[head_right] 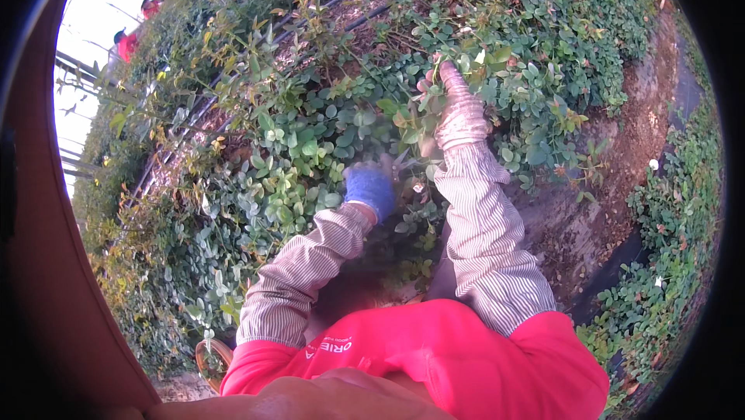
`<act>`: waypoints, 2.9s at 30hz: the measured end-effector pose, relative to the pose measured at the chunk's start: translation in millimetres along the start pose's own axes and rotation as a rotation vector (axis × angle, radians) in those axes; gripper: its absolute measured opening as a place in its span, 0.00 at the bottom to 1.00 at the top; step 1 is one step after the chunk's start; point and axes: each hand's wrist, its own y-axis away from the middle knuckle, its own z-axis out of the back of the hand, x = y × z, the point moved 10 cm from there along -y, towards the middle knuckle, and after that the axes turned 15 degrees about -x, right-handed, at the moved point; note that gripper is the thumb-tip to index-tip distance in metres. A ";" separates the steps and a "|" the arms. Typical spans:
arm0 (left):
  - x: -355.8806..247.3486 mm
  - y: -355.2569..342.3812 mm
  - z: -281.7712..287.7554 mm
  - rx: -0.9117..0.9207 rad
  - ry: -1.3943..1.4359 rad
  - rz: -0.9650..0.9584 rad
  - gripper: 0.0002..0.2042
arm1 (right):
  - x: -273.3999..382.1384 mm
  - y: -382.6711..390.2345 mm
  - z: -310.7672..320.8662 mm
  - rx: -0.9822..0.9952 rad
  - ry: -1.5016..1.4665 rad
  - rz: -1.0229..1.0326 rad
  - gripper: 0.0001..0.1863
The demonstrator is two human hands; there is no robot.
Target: The person uses pruning shears to cut leafy stems from low-growing plants in a greenhouse and places the cuttings into a basket. The person repeatedly reaches, cuts, and deposits the material while moving along the plant row.
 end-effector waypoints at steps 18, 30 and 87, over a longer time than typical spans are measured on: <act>88.7 -176.3 24.8 0.254 1.930 0.809 0.19 | 52.5 -24.4 18.8 -0.019 -0.281 -0.041 0.18; 89.4 -219.2 -4.3 0.076 1.528 1.001 0.16 | 59.8 -33.2 19.5 -0.005 -0.338 -0.091 0.17; 52.5 -163.9 -3.6 -0.069 0.235 0.211 0.30 | 57.1 -52.8 15.0 0.086 -0.383 -0.155 0.16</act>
